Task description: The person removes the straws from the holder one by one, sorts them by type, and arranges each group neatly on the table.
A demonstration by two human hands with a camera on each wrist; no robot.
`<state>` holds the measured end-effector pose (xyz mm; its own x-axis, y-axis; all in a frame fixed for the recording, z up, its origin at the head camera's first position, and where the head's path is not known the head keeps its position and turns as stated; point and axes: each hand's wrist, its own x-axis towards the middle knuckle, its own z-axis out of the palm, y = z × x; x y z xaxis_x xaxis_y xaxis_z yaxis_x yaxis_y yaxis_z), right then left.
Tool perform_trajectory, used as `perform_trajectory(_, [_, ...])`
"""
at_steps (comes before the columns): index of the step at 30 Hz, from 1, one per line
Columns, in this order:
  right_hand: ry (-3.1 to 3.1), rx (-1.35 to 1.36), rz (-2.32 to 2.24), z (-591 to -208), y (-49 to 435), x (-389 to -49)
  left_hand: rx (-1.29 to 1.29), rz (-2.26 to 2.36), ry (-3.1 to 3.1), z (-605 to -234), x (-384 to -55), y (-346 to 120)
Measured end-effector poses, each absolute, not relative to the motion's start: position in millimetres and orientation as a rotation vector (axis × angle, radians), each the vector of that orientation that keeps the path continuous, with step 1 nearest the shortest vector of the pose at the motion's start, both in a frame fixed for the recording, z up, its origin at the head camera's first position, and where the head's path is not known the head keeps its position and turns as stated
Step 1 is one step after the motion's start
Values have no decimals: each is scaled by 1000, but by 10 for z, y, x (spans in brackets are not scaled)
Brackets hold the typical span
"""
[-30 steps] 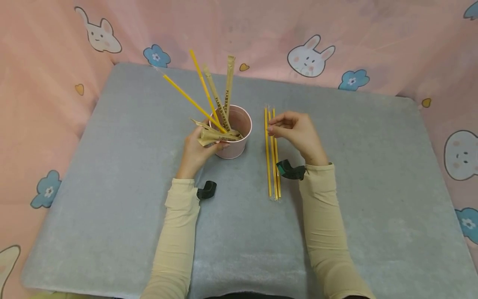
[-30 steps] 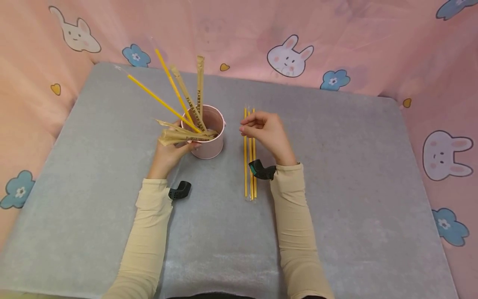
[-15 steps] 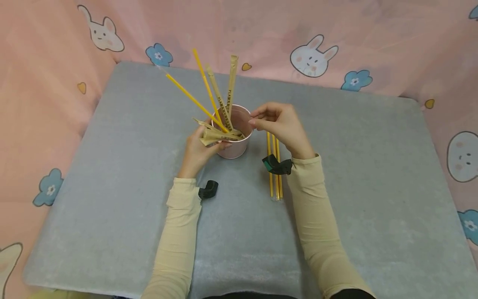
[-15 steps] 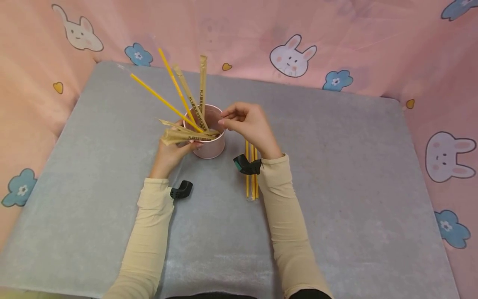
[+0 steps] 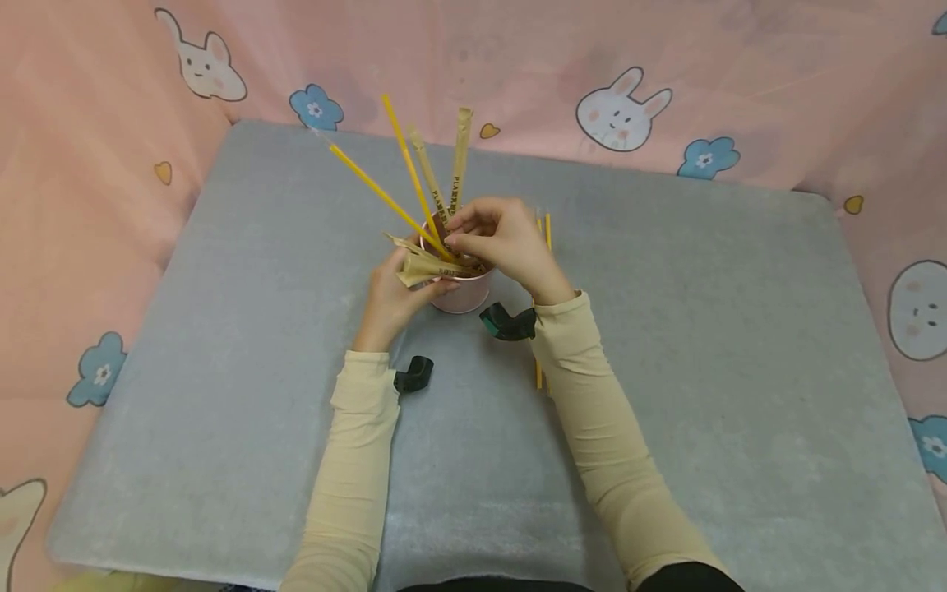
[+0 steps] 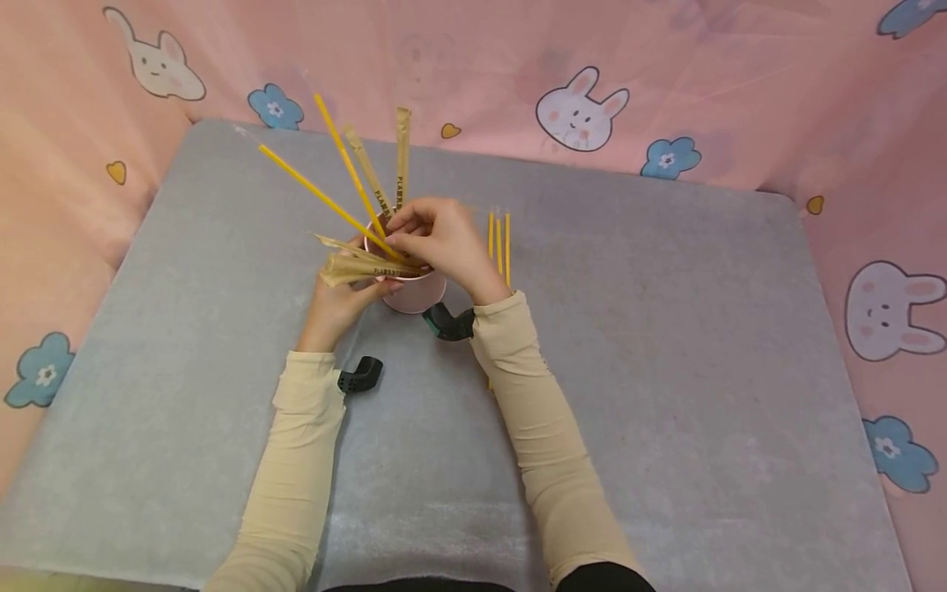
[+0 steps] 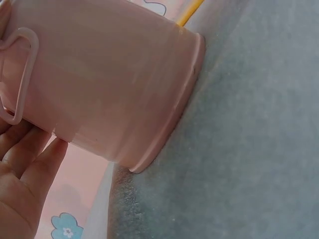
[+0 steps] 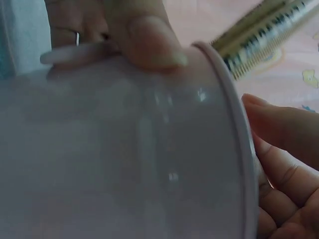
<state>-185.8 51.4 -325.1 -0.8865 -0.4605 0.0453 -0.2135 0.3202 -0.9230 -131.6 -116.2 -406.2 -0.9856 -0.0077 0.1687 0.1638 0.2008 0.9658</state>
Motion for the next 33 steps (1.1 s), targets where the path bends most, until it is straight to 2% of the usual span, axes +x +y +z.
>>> perform_trajectory(21, [2615,-662,-1318,-3274,268,-1894,-151,-1904,-2306,-4068,-1337,-1154])
perform_trajectory(27, [2622,-672,-1263,-3294,248,-1910,-133,-1911,-2334,-3849,-1253,-1127])
perform_trajectory(33, [2623,-693,-1199,-3294,237,-1916,-159,-1891,-2298,-4074,-1328,-1154])
